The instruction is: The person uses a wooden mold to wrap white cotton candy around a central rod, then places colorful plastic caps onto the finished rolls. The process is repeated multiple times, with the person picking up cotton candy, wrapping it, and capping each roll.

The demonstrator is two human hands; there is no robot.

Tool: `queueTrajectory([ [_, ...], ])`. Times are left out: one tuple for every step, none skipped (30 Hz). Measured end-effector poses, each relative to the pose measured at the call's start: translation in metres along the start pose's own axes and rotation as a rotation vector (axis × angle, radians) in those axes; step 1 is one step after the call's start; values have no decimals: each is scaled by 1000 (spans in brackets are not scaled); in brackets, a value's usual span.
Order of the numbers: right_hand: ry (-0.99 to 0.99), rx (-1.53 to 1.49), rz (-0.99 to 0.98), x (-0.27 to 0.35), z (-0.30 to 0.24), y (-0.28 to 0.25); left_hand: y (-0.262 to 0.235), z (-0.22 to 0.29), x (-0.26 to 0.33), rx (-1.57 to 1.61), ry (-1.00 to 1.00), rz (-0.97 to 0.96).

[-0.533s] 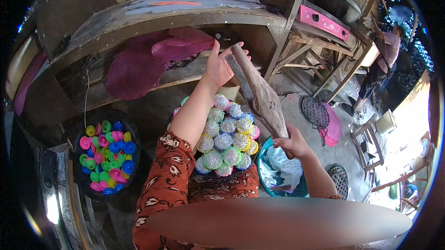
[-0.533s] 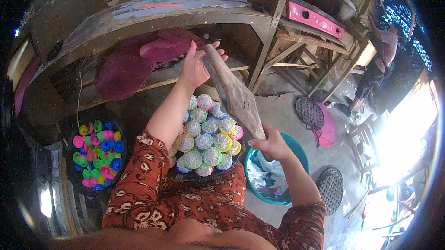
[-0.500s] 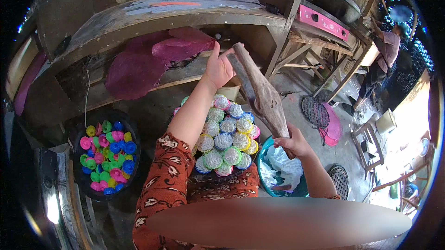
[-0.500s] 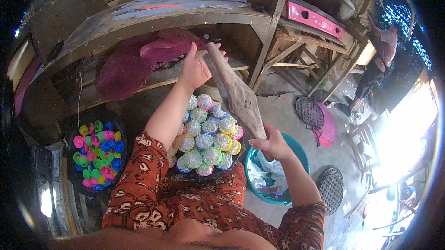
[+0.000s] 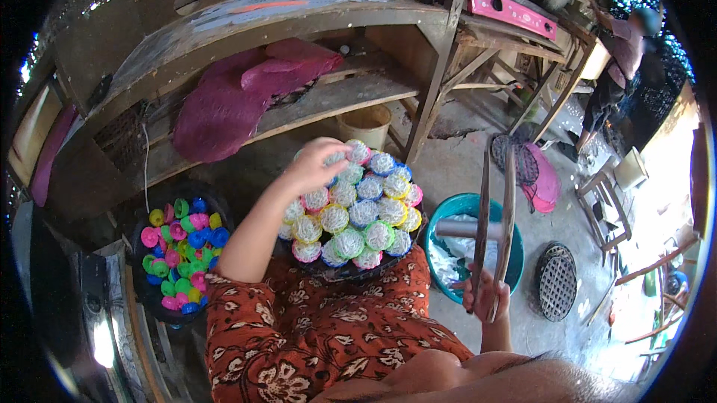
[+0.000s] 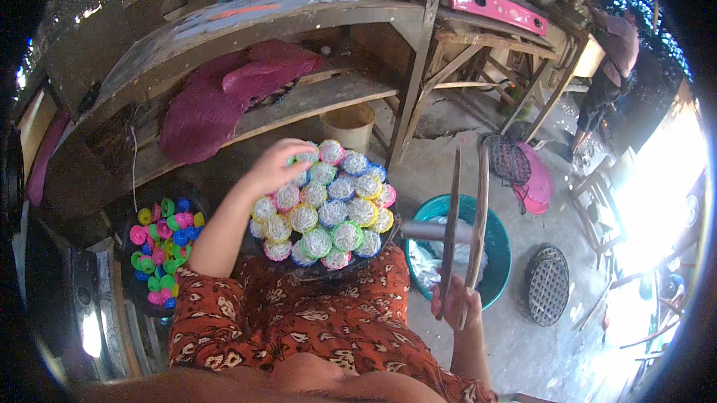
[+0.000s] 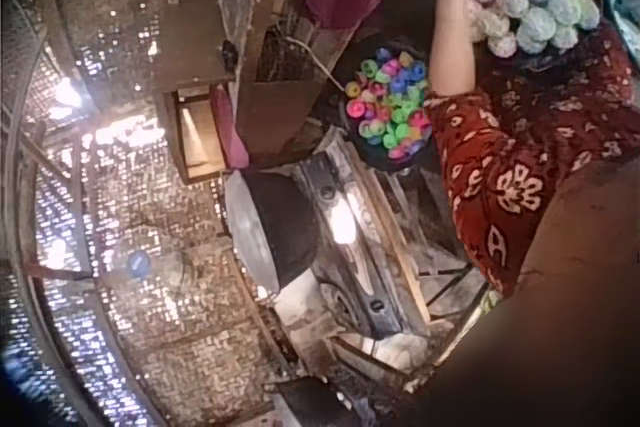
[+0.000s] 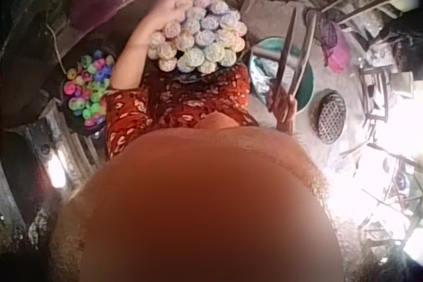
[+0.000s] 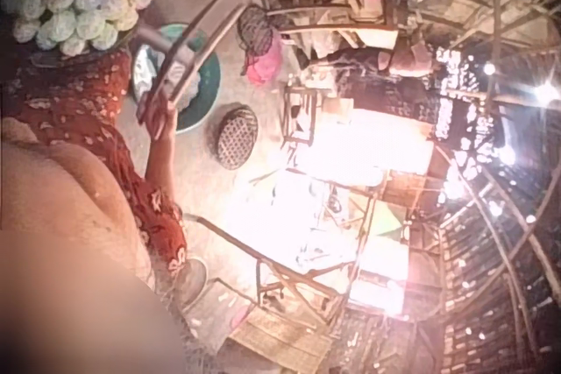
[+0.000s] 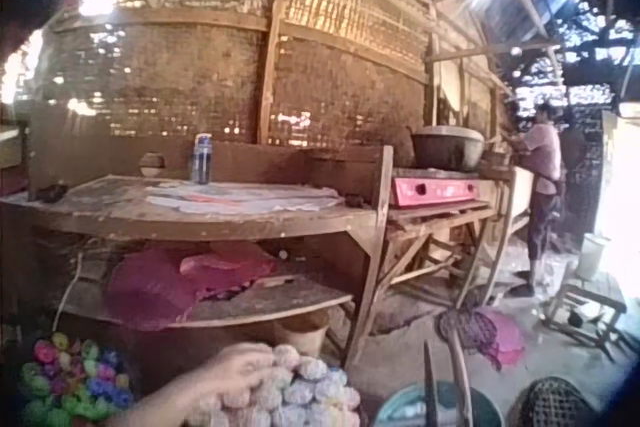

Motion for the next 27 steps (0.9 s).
queueTrajectory([
  [57,-89,55,12,16,-19,-22,-4,16,-29,-28,75],
  [105,-186,99,23,34,-36,-43,-11,32,0,-67,113],
  [147,-298,132,34,54,-52,-61,-20,48,-26,-128,103],
  [208,-302,194,41,75,-70,-83,-26,73,-96,-167,156],
  [265,-318,244,49,97,-85,-99,-35,97,-90,-281,172],
  [324,-364,250,57,122,-96,-116,-43,123,-81,-363,212],
  [343,-353,403,62,146,-115,-134,-49,152,-109,-422,226],
  [377,-355,487,66,166,-129,-149,-54,181,-130,-502,235],
  [426,-301,547,72,184,-143,-161,-59,211,-145,-591,254],
  [467,-221,594,77,199,-154,-176,-63,242,-107,-658,241],
  [511,-137,635,83,209,-165,-192,-65,278,-66,-725,232],
  [551,-34,663,89,214,-174,-206,-68,315,-27,-829,221],
  [580,72,684,93,216,-184,-214,-68,346,-101,-843,240],
  [606,181,694,96,213,-192,-215,-75,375,-170,-947,147],
  [627,288,692,98,209,-197,-217,-81,404,-234,-1006,73],
  [635,388,686,98,202,-200,-217,-89,430,-285,-1050,1],
  [641,483,675,97,194,-201,-213,-96,452,-314,-1041,-79],
  [645,569,662,93,186,-199,-208,-104,474,-332,-1027,-153],
  [631,654,650,91,176,-193,-200,-115,490,-356,-1025,-241],
  [613,729,637,86,168,-186,-189,-123,504,-302,-966,-237],
  [591,791,628,82,161,-176,-177,-136,514,-255,-939,-267],
  [572,841,620,77,156,-165,-171,-155,522,-342,-975,-323],
  [507,948,615,69,143,-154,-163,-176,529,-428,-1023,-404],
  [510,969,658,69,139,-146,-158,-197,535,-525,-1051,-469],
  [474,984,645,66,136,-137,-155,-216,543,-561,-1105,-463],
  [438,998,632,64,133,-131,-154,-236,548,-608,-1141,-440],
  [403,1012,619,62,131,-127,-155,-254,551,-652,-1180,-421],
])
Point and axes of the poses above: each hand's wrist, its own x-axis away from the middle knuckle, its own y-axis out of the palm, z = x × y, the point moved 5 cm from there along -x, towards the middle knuckle, and after that the axes turned 11 degrees about -x, right-handed, at the moved point
